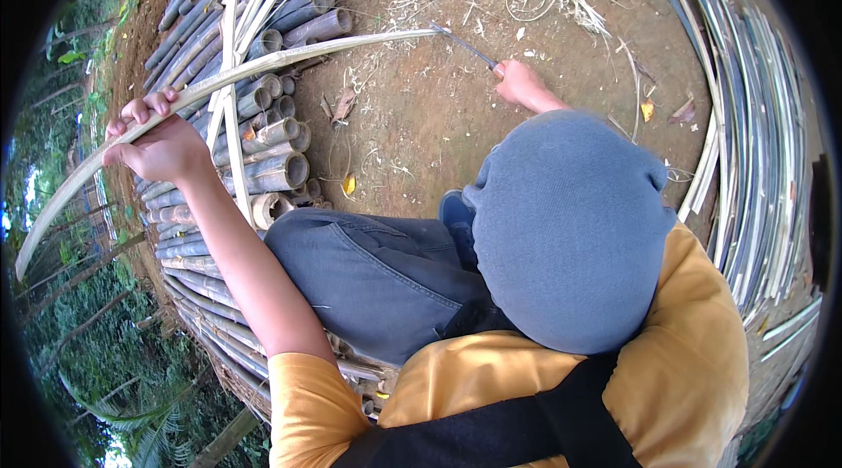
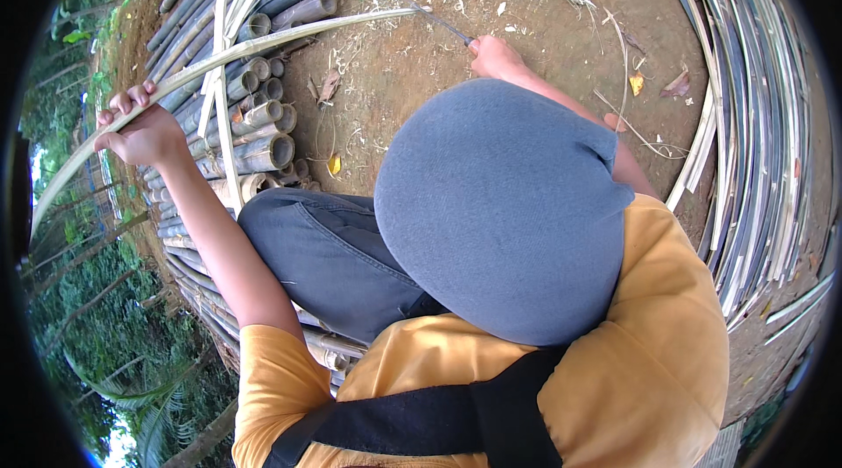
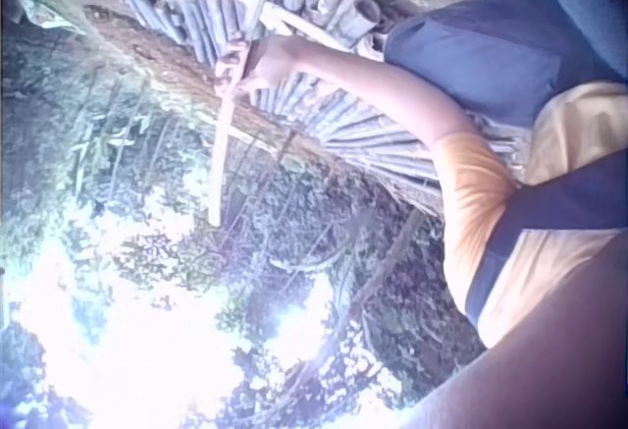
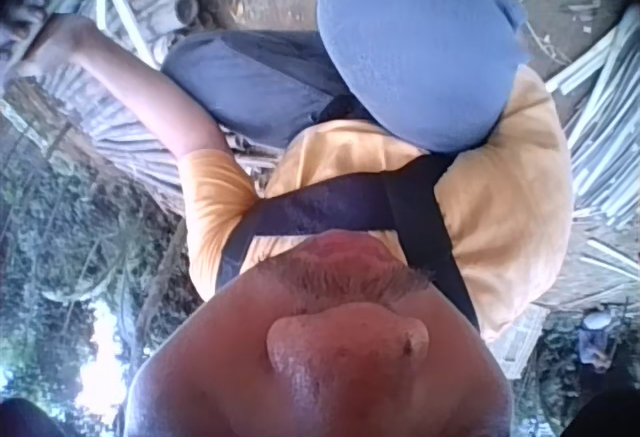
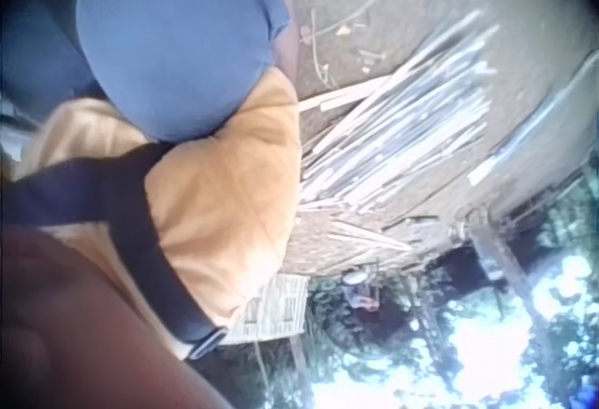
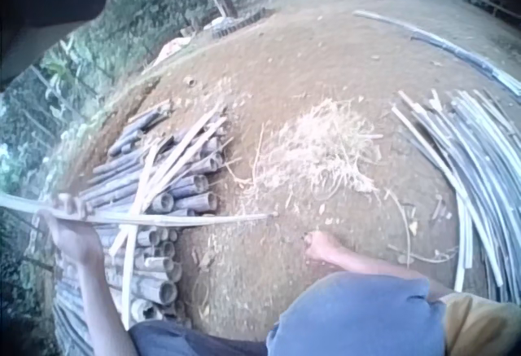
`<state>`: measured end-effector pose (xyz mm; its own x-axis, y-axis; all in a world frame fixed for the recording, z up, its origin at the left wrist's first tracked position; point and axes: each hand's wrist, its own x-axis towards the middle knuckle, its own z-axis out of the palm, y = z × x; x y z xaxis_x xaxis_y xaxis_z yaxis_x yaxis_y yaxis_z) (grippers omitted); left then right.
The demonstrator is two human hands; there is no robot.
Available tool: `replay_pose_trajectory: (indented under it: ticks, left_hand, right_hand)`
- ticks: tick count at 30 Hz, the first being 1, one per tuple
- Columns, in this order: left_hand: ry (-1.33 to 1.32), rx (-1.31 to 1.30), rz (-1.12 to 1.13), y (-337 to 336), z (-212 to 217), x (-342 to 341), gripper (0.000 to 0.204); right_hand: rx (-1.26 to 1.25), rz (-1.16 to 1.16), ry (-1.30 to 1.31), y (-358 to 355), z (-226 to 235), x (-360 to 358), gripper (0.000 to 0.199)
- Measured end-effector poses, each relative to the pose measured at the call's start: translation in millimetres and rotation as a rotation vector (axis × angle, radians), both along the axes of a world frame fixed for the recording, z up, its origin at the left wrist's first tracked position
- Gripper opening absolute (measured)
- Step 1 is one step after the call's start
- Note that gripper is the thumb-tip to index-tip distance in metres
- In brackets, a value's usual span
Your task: The person scrapes a bamboo strip using a knife while sitting on a pile of bamboo poles.
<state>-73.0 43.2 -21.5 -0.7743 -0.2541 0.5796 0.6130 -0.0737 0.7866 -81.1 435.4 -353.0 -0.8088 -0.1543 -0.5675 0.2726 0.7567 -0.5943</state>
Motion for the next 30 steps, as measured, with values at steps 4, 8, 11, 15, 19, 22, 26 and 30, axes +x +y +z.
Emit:
replay_pose_trajectory:
  ticks: [4,8,11,15,19,22,26,30]
  left_hand:
    - [-0.001,-0.061,-0.019,1.4,1.8,2.7,0.057]
    - [-0.010,-0.073,-0.064,8.5,5.4,-0.9,0.055]
    - [-0.017,-0.087,-0.069,7.6,4.0,5.8,0.054]
    - [-0.001,-0.068,-0.084,10.8,6.5,1.2,0.053]
    - [-0.006,-0.066,-0.090,9.8,3.8,2.6,0.053]
    - [-0.010,-0.049,-0.095,9.8,6.1,0.7,0.053]
    - [-0.019,-0.057,-0.068,5.9,4.1,5.0,0.054]
    - [-0.020,-0.031,0.026,16.5,2.8,6.0,0.054]
  right_hand:
    - [-0.012,0.042,-0.064,1.0,11.0,-7.9,0.026]
    - [-0.029,-0.033,-0.047,6.9,-4.7,-14.9,0.027]
    - [-0.055,0.043,0.011,1.9,1.8,-9.1,0.029]
    - [0.029,-0.022,-0.012,12.2,-21.0,-15.2,0.029]
    - [0.007,-0.040,-0.030,9.1,-20.3,-0.6,0.030]
    - [0.048,-0.033,0.008,21.2,-36.4,-10.8,0.030]
    - [-0.014,-0.024,-0.022,8.3,1.6,-7.9,0.027]
    - [-0.124,0.011,0.043,-5.1,47.1,0.5,0.020]
